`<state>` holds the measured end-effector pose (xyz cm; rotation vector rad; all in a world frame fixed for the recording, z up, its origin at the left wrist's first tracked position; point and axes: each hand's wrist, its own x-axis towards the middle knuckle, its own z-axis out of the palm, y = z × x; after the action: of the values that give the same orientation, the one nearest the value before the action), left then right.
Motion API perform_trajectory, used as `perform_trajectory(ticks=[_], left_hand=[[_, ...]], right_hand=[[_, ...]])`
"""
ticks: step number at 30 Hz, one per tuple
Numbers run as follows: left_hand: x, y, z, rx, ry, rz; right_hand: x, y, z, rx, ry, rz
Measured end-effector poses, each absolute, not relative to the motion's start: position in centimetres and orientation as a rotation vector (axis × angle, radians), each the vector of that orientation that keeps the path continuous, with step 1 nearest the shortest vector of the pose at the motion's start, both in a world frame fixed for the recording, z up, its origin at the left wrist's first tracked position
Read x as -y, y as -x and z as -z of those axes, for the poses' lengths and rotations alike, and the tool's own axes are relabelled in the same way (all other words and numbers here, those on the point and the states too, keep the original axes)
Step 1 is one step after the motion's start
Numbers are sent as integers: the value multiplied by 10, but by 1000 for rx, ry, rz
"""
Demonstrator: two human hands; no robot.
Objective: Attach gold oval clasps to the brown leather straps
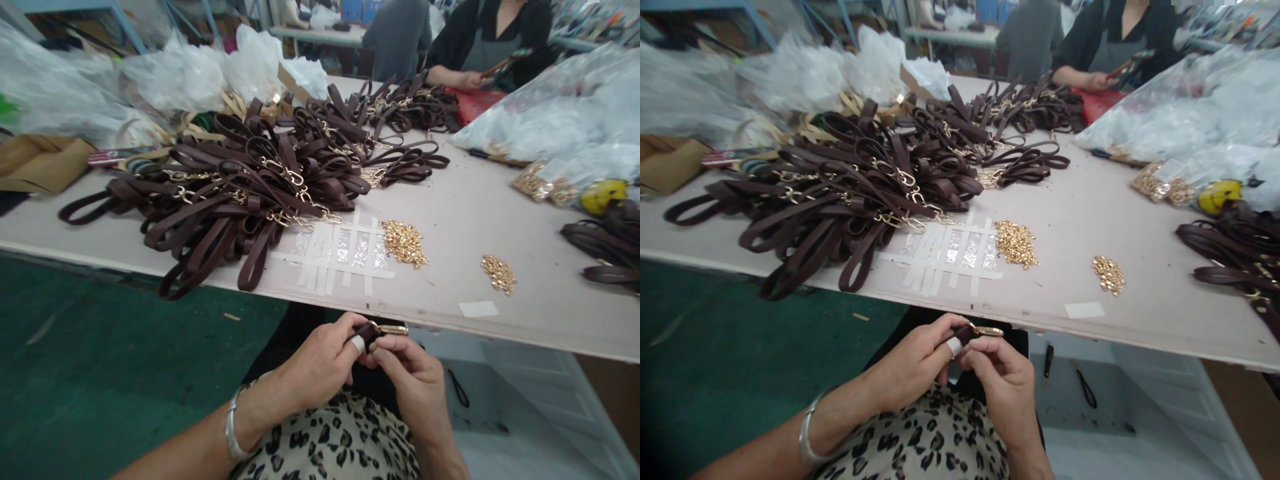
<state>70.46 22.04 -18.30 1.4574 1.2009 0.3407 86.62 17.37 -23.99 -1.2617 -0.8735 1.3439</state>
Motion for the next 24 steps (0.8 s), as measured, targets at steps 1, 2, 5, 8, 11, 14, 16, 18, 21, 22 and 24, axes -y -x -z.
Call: perform_trajectory(ticks=[1, 2, 5, 8, 11, 14, 16, 18, 21, 22, 24], left_hand=[[-219, -705, 183, -1195, -1444, -347], [-218, -706, 183, -1186, -1437, -354], [-219, -709, 184, -1134, -1417, -372], [-220, -710, 184, -1115, -1399, -384], [-220, -711, 183, -1127, -1412, -396], [-221, -711, 184, -1124, -1420, -401], [-222, -711, 185, -1128, -1430, -388], [-223, -711, 186, -1127, -1458, -370], [-224, -711, 184, -1119, -1547, -356], [-224, -710, 182, -1117, -1577, -352], [-224, -710, 179, -1125, -1618, -350]], right_hand=[[-174, -866, 241, 839, 1264, -1361], [-175, -866, 242, 816, 1268, -1373], [-175, -866, 245, 802, 1293, -1386], [-176, -865, 245, 818, 1354, -1360], [-177, -866, 246, 865, 1377, -1269], [-179, -869, 248, 915, 1314, -1228], [-179, -870, 250, 932, 1282, -1252], [-179, -870, 253, 935, 1285, -1254], [-178, -867, 254, 870, 1343, -1252], [-177, -866, 255, 825, 1362, -1269], [-177, -863, 254, 744, 1369, -1323]])
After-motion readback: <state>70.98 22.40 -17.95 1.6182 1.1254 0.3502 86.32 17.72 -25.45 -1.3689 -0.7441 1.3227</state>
